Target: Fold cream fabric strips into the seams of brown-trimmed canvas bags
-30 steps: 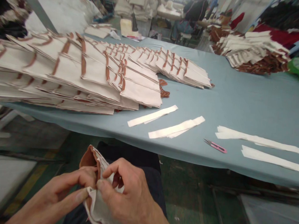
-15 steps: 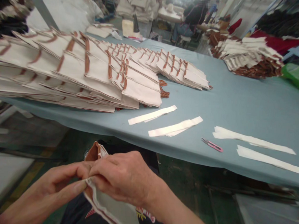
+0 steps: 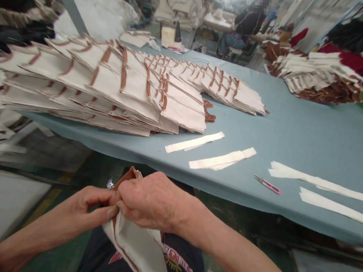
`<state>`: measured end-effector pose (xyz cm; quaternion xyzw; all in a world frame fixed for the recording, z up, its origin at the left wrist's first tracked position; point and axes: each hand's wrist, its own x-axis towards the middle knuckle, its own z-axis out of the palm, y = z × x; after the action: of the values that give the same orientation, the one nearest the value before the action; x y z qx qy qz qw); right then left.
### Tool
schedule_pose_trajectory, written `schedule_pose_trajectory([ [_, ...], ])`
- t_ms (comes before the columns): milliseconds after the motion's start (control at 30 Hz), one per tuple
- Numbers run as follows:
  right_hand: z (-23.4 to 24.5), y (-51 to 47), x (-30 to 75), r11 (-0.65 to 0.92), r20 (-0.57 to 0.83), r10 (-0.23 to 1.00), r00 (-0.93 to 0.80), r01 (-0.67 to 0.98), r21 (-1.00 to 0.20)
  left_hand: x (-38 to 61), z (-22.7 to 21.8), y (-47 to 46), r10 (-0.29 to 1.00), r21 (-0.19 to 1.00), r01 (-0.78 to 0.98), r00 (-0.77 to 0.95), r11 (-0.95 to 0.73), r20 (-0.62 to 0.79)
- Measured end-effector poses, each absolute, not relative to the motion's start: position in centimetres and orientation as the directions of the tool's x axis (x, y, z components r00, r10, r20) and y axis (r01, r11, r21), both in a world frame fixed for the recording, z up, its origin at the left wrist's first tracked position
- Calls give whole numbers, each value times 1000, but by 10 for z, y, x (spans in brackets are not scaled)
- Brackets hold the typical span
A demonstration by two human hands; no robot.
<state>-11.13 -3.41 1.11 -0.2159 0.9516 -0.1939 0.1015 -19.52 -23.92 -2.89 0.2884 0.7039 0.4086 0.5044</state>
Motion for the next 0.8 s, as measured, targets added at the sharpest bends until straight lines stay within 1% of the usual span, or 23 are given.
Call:
schedule_pose_trajectory([
  [67, 14, -42, -115, 858, -173, -480, -860, -420, -295, -195, -29, -232, 808, 847, 6, -303, 532, -505],
  [133, 12, -46, -117, 860, -220, -500, -838, -450, -240, -192, -31, -227, 807, 839, 18, -285, 544, -518],
  [167, 9, -47, -117, 857, -232, -505, -832, -451, -248, -189, -32, -226, 807, 836, 30, -283, 548, -518],
  [200, 6, -46, -116, 853, -230, -506, -832, -441, -281, -187, -34, -226, 807, 833, 43, -280, 552, -520],
  [233, 1, -43, -115, 844, -204, -499, -842, -419, -336, -184, -36, -227, 807, 831, 54, -283, 553, -519],
  [267, -4, -40, -112, 828, -151, -475, -867, -382, -409, -181, -38, -229, 807, 834, 58, -295, 549, -511],
  [300, -10, -36, -108, 799, -78, -421, -904, -329, -503, -179, -40, -230, 811, 843, 51, -311, 535, -496],
  [333, -16, -33, -102, 747, -2, -327, -945, -258, -613, -176, -41, -232, 816, 859, 36, -333, 511, -472],
  [367, -22, -31, -96, 669, 50, -199, -979, -172, -723, -174, -43, -233, 823, 878, 20, -359, 478, -440],
  [400, -27, -30, -89, 575, 64, -55, -996, -84, -814, -172, -45, -234, 829, 898, 10, -391, 439, -401],
  [433, -32, -30, -81, 484, 42, 76, -996, 0, -875, -170, -47, -235, 830, 915, 11, -427, 402, -360],
  [467, -36, -33, -73, 416, 3, 174, -985, 71, -906, -168, -49, -235, 825, 927, 28, -466, 375, -320],
  [533, -42, -42, -59, 365, -59, 274, -960, 160, -917, -165, -54, -234, 800, 934, 95, -549, 345, -240],
  [633, -49, -60, -48, 362, -75, 355, -932, 211, -908, -158, -63, -229, 773, 924, 223, -625, 312, -110],
  [733, -58, -75, -49, 324, -91, 455, -886, 260, -909, -150, -68, -223, 734, 878, 398, -674, 266, 84],
  [800, -65, -81, -52, 293, -117, 493, -862, 291, -911, -145, -68, -221, 697, 844, 472, -694, 255, 178],
])
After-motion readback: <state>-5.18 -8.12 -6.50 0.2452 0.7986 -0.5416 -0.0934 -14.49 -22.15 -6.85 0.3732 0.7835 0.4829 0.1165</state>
